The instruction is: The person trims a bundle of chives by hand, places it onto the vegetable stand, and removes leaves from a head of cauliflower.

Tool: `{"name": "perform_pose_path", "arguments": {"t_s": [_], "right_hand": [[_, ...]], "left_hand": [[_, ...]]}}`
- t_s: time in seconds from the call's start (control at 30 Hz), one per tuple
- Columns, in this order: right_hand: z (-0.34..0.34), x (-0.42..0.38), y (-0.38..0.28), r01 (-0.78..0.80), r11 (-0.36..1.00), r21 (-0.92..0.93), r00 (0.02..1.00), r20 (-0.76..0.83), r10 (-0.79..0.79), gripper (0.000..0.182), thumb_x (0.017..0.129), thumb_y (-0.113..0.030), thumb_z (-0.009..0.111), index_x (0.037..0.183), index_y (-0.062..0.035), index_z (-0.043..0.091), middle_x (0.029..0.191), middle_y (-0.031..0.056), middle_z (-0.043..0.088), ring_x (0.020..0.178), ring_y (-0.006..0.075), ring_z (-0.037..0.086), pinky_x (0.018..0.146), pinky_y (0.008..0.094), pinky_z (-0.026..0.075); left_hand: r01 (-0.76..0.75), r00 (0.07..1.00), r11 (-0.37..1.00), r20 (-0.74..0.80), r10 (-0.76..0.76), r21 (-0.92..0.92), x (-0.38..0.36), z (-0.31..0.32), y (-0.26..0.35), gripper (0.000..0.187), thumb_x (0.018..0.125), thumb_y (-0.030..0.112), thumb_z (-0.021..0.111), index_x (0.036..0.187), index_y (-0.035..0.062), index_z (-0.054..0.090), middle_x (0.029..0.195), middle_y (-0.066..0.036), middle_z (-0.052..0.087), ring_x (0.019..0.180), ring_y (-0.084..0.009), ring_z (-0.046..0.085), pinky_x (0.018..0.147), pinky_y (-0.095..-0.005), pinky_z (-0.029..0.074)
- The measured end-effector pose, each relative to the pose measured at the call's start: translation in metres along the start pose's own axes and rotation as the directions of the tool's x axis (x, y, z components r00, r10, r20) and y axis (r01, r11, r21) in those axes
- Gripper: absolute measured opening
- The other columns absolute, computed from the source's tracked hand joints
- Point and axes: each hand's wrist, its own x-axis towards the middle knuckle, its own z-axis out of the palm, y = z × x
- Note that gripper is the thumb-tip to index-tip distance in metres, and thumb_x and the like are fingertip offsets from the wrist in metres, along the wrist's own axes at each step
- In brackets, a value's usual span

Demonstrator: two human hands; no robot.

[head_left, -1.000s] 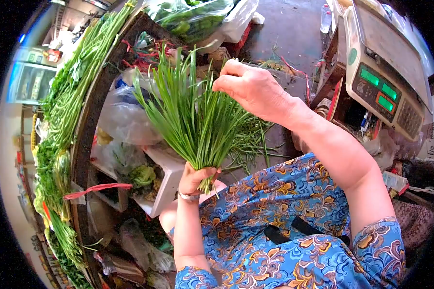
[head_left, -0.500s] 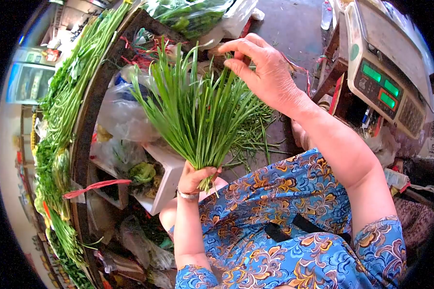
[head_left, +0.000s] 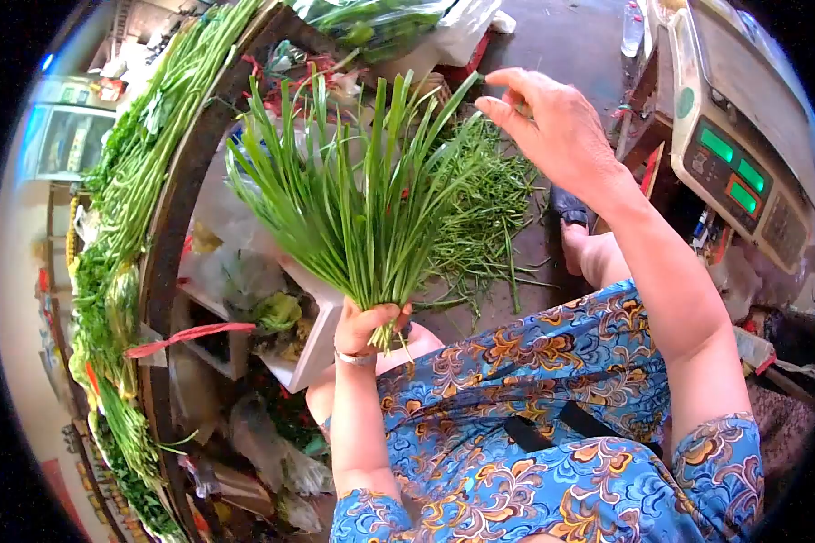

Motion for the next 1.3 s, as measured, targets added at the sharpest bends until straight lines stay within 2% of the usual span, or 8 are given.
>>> {"name": "perform_pose_path", "arguments": {"t_s": [0.07, 0.23, 0.37, 0.43, 0.57, 0.8, 1.07, 1.3], "right_hand": [[-0.004, -0.003, -0.002, 0.000, 0.992, -0.129, 0.994, 0.109, 0.014, 0.036, 0.090, -0.036, 0.061, 0.110, -0.0058, 0.066, 0.099, 0.0193, 0.068, 0.096, 0.0350, 0.064, 0.097, 0.0479, 0.036], [0.000, -0.009, 0.010, -0.032, 0.998, -0.046, 0.960, 0.278, 0.044, 0.035, 0.090, -0.029, 0.060, 0.113, -0.0032, 0.065, 0.106, 0.0224, 0.066, 0.105, 0.0361, 0.062, 0.094, 0.0453, 0.045], [-0.006, -0.009, -0.005, -0.134, 0.991, -0.008, 0.756, 0.646, 0.107, 0.034, 0.086, -0.015, 0.056, 0.116, -0.0016, 0.063, 0.110, 0.0234, 0.065, 0.106, 0.0380, 0.061, 0.093, 0.0443, 0.047], [0.002, -0.012, -0.002, -0.062, 0.997, -0.044, 0.725, 0.685, 0.075, 0.042, 0.081, 0.002, 0.048, 0.121, 0.0017, 0.058, 0.099, 0.0230, 0.066, 0.071, 0.0303, 0.068, 0.075, 0.0405, 0.053], [0.012, -0.017, 0.002, 0.007, 0.997, 0.071, 0.697, 0.715, -0.056, 0.049, 0.074, 0.008, 0.045, 0.121, 0.0023, 0.058, 0.098, 0.0220, 0.065, 0.071, 0.0310, 0.067, 0.076, 0.0409, 0.052], [0.020, -0.020, -0.009, 0.155, 0.973, 0.171, 0.835, 0.504, -0.221, 0.020, 0.079, -0.010, 0.062, 0.099, -0.0083, 0.063, 0.088, 0.0117, 0.061, 0.087, 0.0325, 0.061, 0.078, 0.0424, 0.049], [0.045, -0.018, -0.047, 0.307, 0.879, 0.365, 0.922, 0.116, -0.370, 0.021, 0.085, -0.009, 0.063, 0.105, -0.0111, 0.065, 0.093, 0.0121, 0.060, 0.082, 0.0322, 0.064, 0.070, 0.0411, 0.052], [0.061, -0.013, -0.046, 0.406, 0.906, 0.120, 0.887, 0.188, -0.422, 0.012, 0.082, -0.008, 0.059, 0.093, -0.0078, 0.063, 0.088, 0.0151, 0.055, 0.076, 0.0341, 0.064, 0.063, 0.0427, 0.053]], "left_hand": [[-0.013, 1.000, 1.000, -0.007, 0.013, -0.003, -0.001, 0.001, 0.002, 0.044, 0.072, 0.002, 0.071, 0.112, -0.0056, 0.055, 0.082, -0.017, 0.064, 0.058, -0.0206, 0.060, 0.047, -0.0265, 0.048], [-0.021, 0.999, 1.000, 0.049, 0.022, -0.008, 0.003, -0.004, 0.002, 0.047, 0.073, 0.002, 0.071, 0.115, -0.0048, 0.053, 0.082, -0.018, 0.064, 0.058, -0.0201, 0.059, 0.046, -0.0259, 0.047], [-0.007, 1.000, 0.998, -0.015, 0.006, -0.060, 0.000, 0.002, 0.004, 0.049, 0.073, 0.004, 0.071, 0.117, -0.0039, 0.052, 0.084, -0.019, 0.063, 0.060, -0.0207, 0.059, 0.048, -0.0262, 0.048], [0.022, 0.999, 0.998, 0.044, -0.020, -0.063, 0.002, -0.008, 0.001, 0.049, 0.073, 0.004, 0.070, 0.117, -0.0039, 0.052, 0.086, -0.019, 0.063, 0.062, -0.0208, 0.060, 0.048, -0.0264, 0.048], [-0.006, 1.000, 0.998, -0.002, 0.006, -0.066, 0.000, 0.002, 0.002, 0.049, 0.073, 0.002, 0.068, 0.119, -0.0041, 0.052, 0.085, -0.019, 0.064, 0.061, -0.0204, 0.059, 0.049, -0.0258, 0.048], [0.020, 0.998, 0.996, -0.052, -0.025, -0.085, 0.004, 0.000, -0.001, 0.046, 0.076, 0.002, 0.067, 0.118, -0.0050, 0.052, 0.084, -0.018, 0.065, 0.060, -0.0196, 0.060, 0.051, -0.0266, 0.049], [0.088, 0.994, 0.994, -0.058, -0.092, -0.065, 0.009, 0.013, -0.001, 0.044, 0.076, 0.001, 0.068, 0.117, -0.0040, 0.054, 0.086, -0.015, 0.066, 0.063, -0.0190, 0.062, 0.053, -0.0257, 0.051], [0.102, 0.995, 0.992, 0.017, -0.101, -0.077, 0.010, 0.018, -0.007, 0.047, 0.073, -0.002, 0.069, 0.117, -0.0034, 0.053, 0.092, -0.015, 0.064, 0.071, -0.0196, 0.064, 0.051, -0.0263, 0.052]]}}
